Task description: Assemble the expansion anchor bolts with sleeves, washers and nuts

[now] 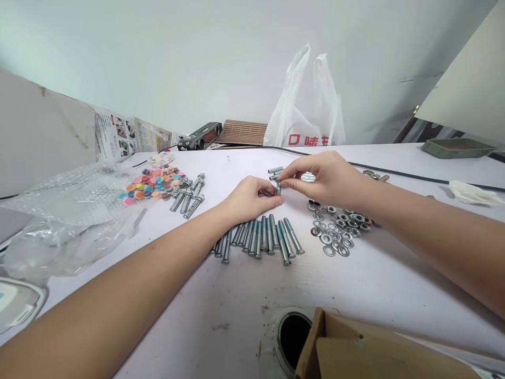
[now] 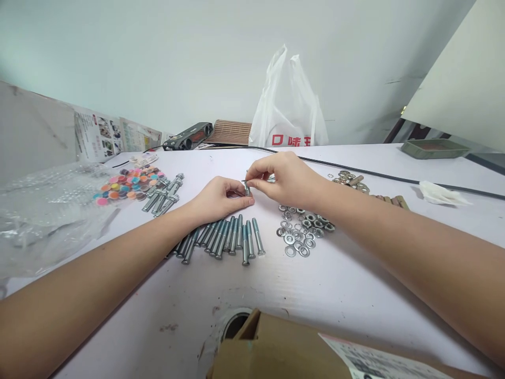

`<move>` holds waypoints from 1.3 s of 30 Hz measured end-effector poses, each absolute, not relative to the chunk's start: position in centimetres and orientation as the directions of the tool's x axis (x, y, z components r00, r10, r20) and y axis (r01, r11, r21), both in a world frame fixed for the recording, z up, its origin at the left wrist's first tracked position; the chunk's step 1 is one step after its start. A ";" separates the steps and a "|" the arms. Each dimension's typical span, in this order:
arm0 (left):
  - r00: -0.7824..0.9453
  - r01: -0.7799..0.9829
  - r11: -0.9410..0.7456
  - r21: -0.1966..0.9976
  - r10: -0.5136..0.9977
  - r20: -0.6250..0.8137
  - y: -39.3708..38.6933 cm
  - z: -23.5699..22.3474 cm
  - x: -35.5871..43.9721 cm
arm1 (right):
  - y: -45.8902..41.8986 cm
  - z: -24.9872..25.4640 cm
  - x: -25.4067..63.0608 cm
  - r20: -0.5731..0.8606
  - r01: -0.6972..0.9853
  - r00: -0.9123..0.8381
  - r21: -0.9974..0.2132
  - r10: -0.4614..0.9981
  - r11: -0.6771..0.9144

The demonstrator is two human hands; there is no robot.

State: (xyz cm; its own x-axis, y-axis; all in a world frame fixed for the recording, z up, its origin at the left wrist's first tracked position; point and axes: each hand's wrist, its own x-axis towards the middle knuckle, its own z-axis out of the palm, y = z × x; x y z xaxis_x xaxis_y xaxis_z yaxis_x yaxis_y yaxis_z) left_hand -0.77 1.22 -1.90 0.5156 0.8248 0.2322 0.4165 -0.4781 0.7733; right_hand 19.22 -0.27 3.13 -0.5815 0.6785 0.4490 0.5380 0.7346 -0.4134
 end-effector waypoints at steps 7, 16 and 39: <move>0.522 0.402 -0.458 0.793 0.826 0.213 1.4 -2.1 -0.9 | 0.6 3.2 20.7 0.465 0.621 -0.579 -0.280 0.670 0.732; 0.520 0.425 -0.460 0.780 0.829 0.206 1.6 -2.2 -0.9 | 2.6 1.2 21.2 0.086 0.925 -0.356 -0.113 0.931 0.364; 0.532 0.426 -0.478 0.768 0.819 0.214 1.6 -2.2 -0.9 | -0.1 3.1 18.6 0.044 0.618 -0.233 -0.764 0.971 0.183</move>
